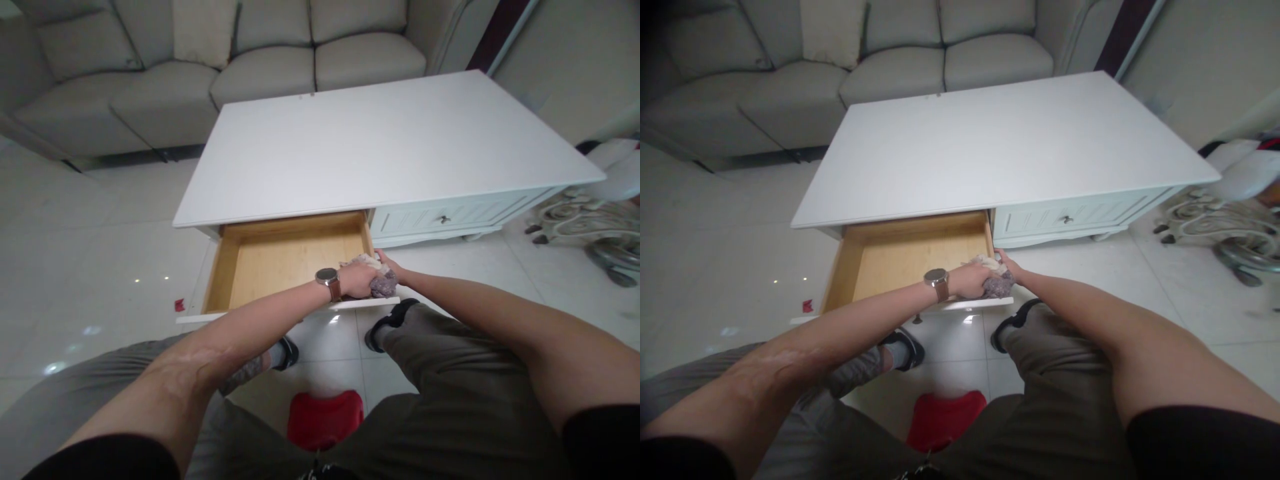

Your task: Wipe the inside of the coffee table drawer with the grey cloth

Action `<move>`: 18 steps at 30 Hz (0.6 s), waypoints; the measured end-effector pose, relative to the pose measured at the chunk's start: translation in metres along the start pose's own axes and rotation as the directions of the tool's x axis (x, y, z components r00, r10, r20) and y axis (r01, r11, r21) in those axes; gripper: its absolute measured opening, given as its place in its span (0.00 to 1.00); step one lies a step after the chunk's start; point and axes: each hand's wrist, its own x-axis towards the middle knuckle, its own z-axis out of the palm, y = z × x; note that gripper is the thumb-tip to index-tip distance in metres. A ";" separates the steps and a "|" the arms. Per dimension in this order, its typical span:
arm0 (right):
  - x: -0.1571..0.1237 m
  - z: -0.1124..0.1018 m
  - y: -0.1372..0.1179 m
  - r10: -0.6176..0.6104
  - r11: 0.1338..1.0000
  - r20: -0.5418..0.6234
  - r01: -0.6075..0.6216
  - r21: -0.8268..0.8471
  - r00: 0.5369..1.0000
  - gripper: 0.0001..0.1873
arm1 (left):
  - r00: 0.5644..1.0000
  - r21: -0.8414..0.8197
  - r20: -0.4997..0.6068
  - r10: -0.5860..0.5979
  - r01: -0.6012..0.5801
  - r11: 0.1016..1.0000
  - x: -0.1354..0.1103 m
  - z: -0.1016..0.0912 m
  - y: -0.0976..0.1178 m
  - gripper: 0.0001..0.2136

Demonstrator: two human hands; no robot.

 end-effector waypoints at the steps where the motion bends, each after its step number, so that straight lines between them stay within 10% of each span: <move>1: -0.001 0.000 0.000 0.008 1.000 0.006 -0.008 -0.004 1.000 0.50 | 1.000 -0.009 0.010 -0.010 0.010 1.000 -0.001 0.000 -0.001 0.24; 6: -0.004 0.002 -0.014 0.081 0.997 0.000 -0.081 0.002 0.997 0.45 | 0.998 0.028 -0.011 -0.054 0.054 0.998 -0.009 -0.012 -0.023 0.25; 12: -0.009 0.006 -0.030 0.182 0.980 0.033 -0.184 0.072 0.983 0.35 | 0.938 0.242 -0.195 -0.287 0.330 0.912 -0.045 -0.026 -0.100 0.21; 18: 0.000 -0.003 -0.037 0.123 0.978 -0.077 -0.134 -0.161 0.989 0.21 | 0.851 0.141 0.114 -0.512 0.496 0.857 -0.094 0.025 -0.148 0.43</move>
